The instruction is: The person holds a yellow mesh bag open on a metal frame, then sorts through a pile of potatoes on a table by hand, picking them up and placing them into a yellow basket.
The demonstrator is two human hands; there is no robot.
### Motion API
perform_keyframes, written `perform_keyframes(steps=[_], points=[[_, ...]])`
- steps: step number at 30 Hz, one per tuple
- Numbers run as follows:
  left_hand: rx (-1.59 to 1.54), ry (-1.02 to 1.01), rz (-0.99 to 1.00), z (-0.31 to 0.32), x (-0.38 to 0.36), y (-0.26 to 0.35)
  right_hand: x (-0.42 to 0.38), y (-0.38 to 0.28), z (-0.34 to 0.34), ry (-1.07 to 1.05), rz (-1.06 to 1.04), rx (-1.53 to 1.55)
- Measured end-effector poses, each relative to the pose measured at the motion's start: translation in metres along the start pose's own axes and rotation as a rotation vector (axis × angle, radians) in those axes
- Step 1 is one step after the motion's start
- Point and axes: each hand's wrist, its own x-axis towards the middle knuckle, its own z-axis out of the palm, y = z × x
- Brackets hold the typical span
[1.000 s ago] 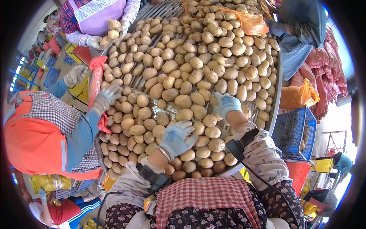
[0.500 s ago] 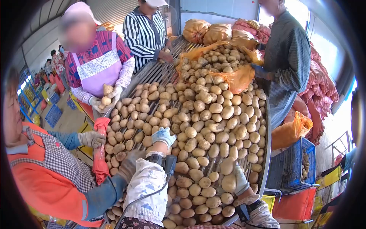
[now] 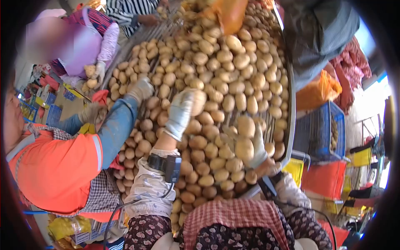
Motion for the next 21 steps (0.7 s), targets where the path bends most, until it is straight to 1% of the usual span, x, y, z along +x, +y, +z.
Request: perform_keyframes(steps=[1,2,3,5,6,7,9,10,11,12,13,14,15,16,17,18,19,20,21], points=[[0.044,-0.011,-0.131,0.027,-0.024,0.014,0.005,0.005,-0.002,-0.043,-0.045,-0.087],[0.147,-0.054,-0.078,0.050,-0.042,0.009,0.007,0.009,0.005,-0.051,-0.028,-0.030],[0.247,-0.096,-0.010,0.064,-0.055,0.006,0.025,0.005,-0.034,0.240,-0.274,-0.121],[0.579,-0.092,0.167,0.062,-0.073,-0.006,0.015,0.017,-0.008,0.125,-0.342,-0.009],[0.911,0.040,0.493,0.050,-0.084,-0.006,0.007,0.019,-0.005,0.066,-0.220,-0.026],[1.170,0.087,0.367,0.039,-0.106,-0.004,0.002,0.020,0.001,0.071,-0.227,-0.026],[1.454,-0.002,0.208,0.032,-0.149,0.006,-0.008,0.025,0.014,0.031,-0.123,-0.008],[1.479,-0.077,0.069,0.025,-0.158,0.003,-0.010,0.029,0.021,0.065,-0.240,-0.061],[1.501,-0.155,-0.072,0.016,-0.166,0.001,-0.010,0.029,0.024,0.113,-0.245,-0.048],[1.432,-0.030,-0.058,0.008,-0.164,0.002,-0.010,0.028,0.017,0.097,-0.243,-0.068],[1.470,0.021,-0.088,-0.003,-0.156,-0.006,-0.012,0.028,0.008,0.083,-0.242,-0.088],[1.507,0.077,-0.121,-0.013,-0.145,-0.014,-0.016,0.028,0.006,-0.037,-0.185,-0.031],[1.543,0.170,-0.117,-0.019,-0.131,-0.015,-0.021,0.027,0.008,-0.031,-0.179,-0.029],[1.612,0.236,-0.165,-0.036,-0.116,-0.029,-0.025,0.028,0.012,0.017,-0.239,-0.078],[1.613,0.249,-0.170,-0.041,-0.113,-0.036,-0.029,0.027,0.016,0.058,-0.296,-0.131],[1.577,0.231,-0.183,-0.044,-0.109,-0.040,-0.035,0.022,0.008,-0.190,-0.491,-0.668],[1.540,0.209,-0.195,-0.046,-0.110,-0.047,-0.048,0.016,0.007,-0.199,-0.485,-0.668],[1.325,0.262,-0.209,-0.048,-0.115,-0.056,-0.066,0.009,0.004,-0.109,-0.675,-0.878],[1.330,0.265,-0.210,-0.045,-0.122,-0.054,-0.086,-0.001,0.002,-0.011,-0.866,-1.084]])
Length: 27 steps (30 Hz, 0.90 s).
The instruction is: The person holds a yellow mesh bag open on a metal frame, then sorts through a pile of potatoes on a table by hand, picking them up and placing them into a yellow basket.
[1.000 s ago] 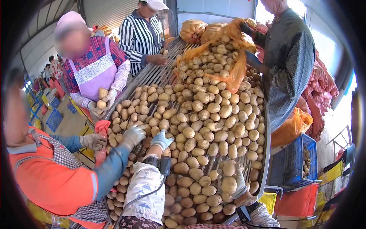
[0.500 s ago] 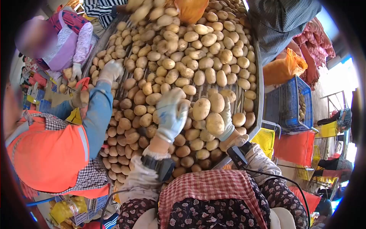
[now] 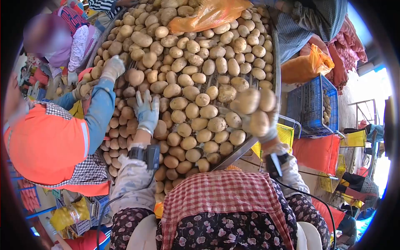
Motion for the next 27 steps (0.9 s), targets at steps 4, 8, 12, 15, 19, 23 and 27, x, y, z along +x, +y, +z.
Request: perform_keyframes(steps=[4,8,12,15,19,23,27], points=[[-0.073,-0.059,0.269,-0.031,-0.074,0.042,-0.037,-0.063,-0.079,0.380,0.294,0.399],[-0.117,-0.046,0.379,-0.029,-0.123,0.035,-0.103,-0.068,-0.166,0.682,0.448,0.947],[0.008,0.221,0.391,-0.050,-0.110,0.056,-0.144,-0.041,-0.224,0.891,1.014,-0.627],[-0.104,0.153,0.397,-0.046,-0.046,0.073,-0.147,-0.025,-0.226,0.784,0.821,-0.543],[0.153,-0.064,0.272,-0.017,0.024,0.093,-0.106,-0.033,-0.168,0.560,0.628,-0.593],[0.351,-0.355,0.074,-0.026,0.041,0.125,-0.068,-0.055,-0.108,0.402,0.594,-0.632],[0.223,-0.327,0.019,-0.009,0.033,0.110,-0.059,-0.045,-0.108,0.289,0.259,-0.983]])
